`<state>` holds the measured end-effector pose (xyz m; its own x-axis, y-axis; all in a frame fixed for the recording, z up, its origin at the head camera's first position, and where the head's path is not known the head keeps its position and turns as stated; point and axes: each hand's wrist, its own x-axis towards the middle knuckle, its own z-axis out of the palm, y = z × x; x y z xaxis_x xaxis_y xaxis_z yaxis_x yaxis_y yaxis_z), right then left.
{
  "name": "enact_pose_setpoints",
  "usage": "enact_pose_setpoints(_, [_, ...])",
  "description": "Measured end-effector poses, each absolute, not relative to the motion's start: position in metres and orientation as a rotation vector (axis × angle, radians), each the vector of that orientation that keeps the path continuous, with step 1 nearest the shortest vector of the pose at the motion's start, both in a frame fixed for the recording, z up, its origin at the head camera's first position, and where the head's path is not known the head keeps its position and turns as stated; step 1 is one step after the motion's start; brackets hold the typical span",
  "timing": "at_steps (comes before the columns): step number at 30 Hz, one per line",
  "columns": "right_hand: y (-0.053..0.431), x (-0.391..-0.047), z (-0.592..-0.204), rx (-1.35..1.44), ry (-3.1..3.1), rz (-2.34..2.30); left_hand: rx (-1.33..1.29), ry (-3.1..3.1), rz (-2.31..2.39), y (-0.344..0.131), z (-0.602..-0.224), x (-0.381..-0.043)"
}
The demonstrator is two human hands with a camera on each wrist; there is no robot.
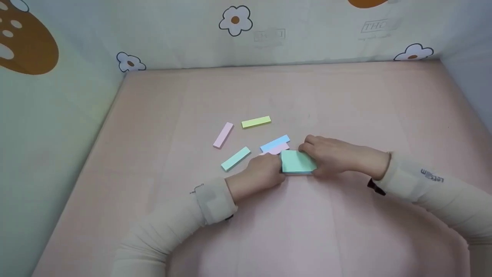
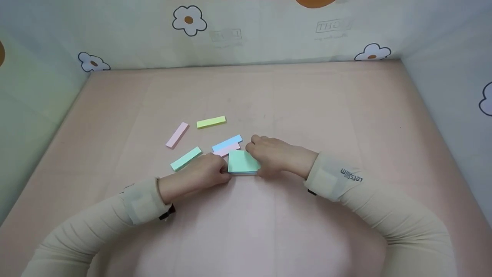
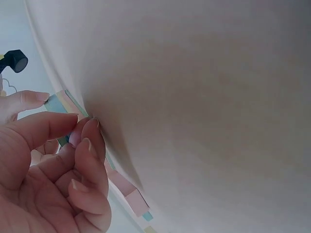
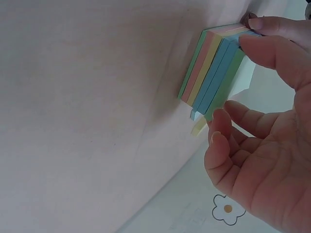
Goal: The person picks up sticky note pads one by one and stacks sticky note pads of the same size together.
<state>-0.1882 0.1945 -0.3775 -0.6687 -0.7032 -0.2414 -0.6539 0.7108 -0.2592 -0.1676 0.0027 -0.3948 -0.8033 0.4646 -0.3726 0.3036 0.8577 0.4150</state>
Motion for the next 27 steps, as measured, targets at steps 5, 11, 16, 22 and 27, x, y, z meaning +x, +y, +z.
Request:
enact_pose_setpoints(5, [0.1936, -0.1870, -0.3772, -1.069, 2.603, -0.193, 0.569, 2.557, 0.448, 0.0034, -0.3933, -0.1688])
enact_pose_setpoints(11, [0.1922, -0.1846, -0.3773, -1.117, 2.623, -0.141, 0.557, 2.532, 0.443, 0.0048, -0.3920, -0.1713])
enact_pose_setpoints(16, [0.1909, -0.1824, -0.3783, -1.139, 2.631, -0.116, 0.538, 2.524, 0.453, 0.0064, -0.3923, -0.1722])
enact_pose_setpoints(22, [0.1903, -0.1813, -0.3776, -1.136, 2.632, -0.104, 0.531, 2.534, 0.432, 0.0075, -0.3921, -0.1726])
enact_pose_setpoints(27, [0.1890, -0.1815, -0.3775, -1.084, 2.617, -0.084, 0.520, 2.513, 0.447, 0.0072, -0.3905, -0.1731])
